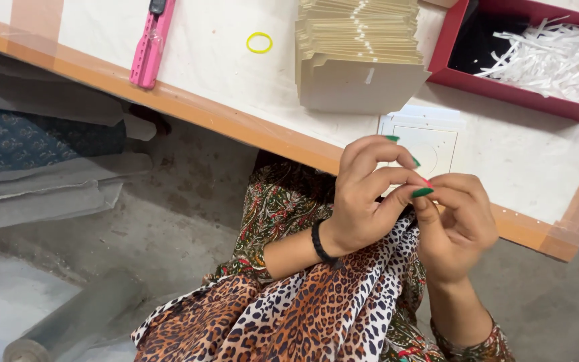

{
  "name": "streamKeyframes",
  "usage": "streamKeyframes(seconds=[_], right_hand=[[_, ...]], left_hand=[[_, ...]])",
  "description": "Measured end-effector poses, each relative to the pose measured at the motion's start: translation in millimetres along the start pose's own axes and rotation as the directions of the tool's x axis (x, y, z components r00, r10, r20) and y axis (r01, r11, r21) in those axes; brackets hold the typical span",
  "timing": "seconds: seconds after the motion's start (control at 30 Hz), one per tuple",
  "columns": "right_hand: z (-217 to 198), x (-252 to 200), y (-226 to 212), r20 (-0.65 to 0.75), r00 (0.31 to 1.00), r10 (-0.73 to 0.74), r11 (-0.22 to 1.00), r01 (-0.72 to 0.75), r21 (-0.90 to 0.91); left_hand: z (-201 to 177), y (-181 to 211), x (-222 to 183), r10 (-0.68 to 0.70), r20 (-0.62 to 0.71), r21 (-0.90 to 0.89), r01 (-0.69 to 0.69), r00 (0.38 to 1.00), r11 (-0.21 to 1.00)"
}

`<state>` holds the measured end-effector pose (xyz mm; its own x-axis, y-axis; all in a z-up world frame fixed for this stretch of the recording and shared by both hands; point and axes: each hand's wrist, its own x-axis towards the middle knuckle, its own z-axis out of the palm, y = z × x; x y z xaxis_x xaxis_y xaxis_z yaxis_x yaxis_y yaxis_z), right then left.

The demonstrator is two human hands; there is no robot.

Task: Assembling small paper card components by hand in a manufacturing setting.

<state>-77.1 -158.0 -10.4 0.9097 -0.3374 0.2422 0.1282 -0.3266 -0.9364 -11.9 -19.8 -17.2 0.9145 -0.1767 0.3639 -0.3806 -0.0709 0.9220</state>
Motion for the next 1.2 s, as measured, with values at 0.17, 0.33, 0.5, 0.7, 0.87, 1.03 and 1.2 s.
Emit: streamKeyframes(seconds=[0.17,0.33,0.5,0.7,0.87,1.03,1.2], right_hand=[[-10,31,26,0.099,0.972,-0.214,0.791,0.232,-0.567],[-1,52,66,0.217,0.951,-0.222,0.651,0.31,-0.693],[0,50,72,0.157,0.963,-0.221,0.682,0.267,-0.681],[-9,38,70,0.021,0.87,-0.493,0.665,0.392,-0.636],[-2,38,42,-0.131,0.724,-0.677,0.629,0.476,-0.614],[-7,2,43,-0.304,0.874,-0.379,0.89,0.254,-0.379],[-2,13,34,-0.216,0.934,-0.286,0.899,0.184,-0.397]], left_hand=[[-21,7,27,0.014,0.001,0.109,-0.014,1.0,0.994],[-19,-2,16,0.034,0.019,0.117,-0.036,0.999,0.992],[-21,-8,18,0.056,0.008,0.177,-0.056,0.998,0.983],[-4,4,40,0.171,0.186,0.182,-0.205,0.968,0.962],[11,-9,22,0.037,0.268,0.209,-0.096,0.963,0.973],[0,-5,23,0.042,0.153,0.103,-0.058,0.987,0.993],[14,-13,32,0.085,0.141,0.157,-0.107,0.986,0.982]])
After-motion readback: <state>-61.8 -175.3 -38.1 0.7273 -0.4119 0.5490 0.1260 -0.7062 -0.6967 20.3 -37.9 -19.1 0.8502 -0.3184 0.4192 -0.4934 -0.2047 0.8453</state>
